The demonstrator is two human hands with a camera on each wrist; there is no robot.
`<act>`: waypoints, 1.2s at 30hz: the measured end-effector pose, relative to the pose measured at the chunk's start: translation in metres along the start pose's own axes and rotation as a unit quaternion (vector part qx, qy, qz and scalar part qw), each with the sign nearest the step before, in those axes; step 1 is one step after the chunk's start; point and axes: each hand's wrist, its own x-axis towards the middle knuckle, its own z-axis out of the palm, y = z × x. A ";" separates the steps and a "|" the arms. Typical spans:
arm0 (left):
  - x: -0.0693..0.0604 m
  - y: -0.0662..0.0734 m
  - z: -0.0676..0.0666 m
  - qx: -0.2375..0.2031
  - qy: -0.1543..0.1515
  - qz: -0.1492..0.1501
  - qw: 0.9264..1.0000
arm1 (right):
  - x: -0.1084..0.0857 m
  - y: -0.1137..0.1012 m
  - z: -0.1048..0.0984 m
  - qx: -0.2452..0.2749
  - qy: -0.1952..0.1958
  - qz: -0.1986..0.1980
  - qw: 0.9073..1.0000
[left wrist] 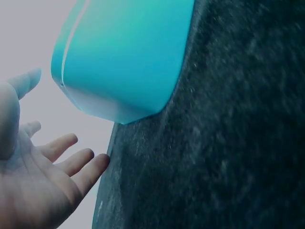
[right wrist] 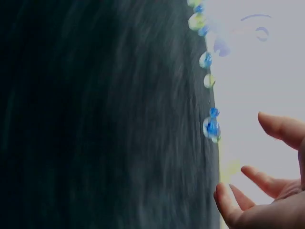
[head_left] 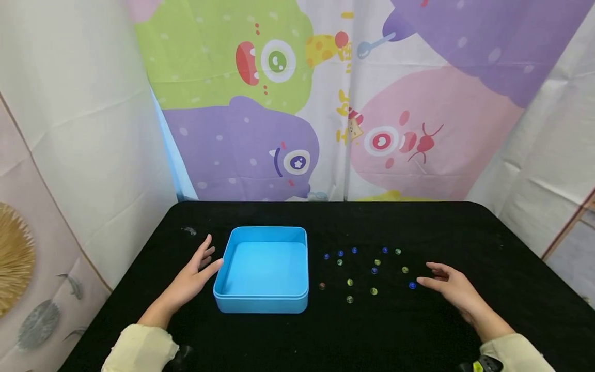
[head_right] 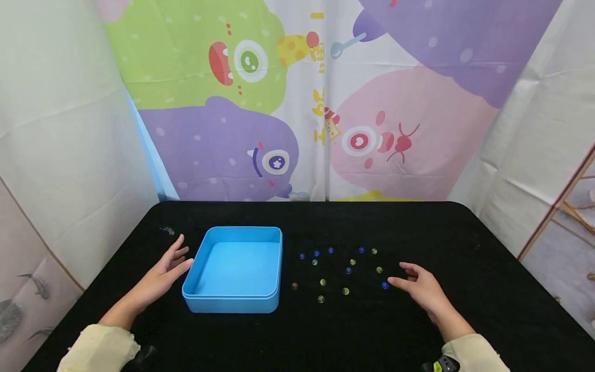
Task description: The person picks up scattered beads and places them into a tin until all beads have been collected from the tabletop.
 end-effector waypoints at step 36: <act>0.004 0.000 0.011 -0.139 -0.030 -0.053 0.988 | 0.011 0.005 0.012 0.067 -0.045 -0.015 0.997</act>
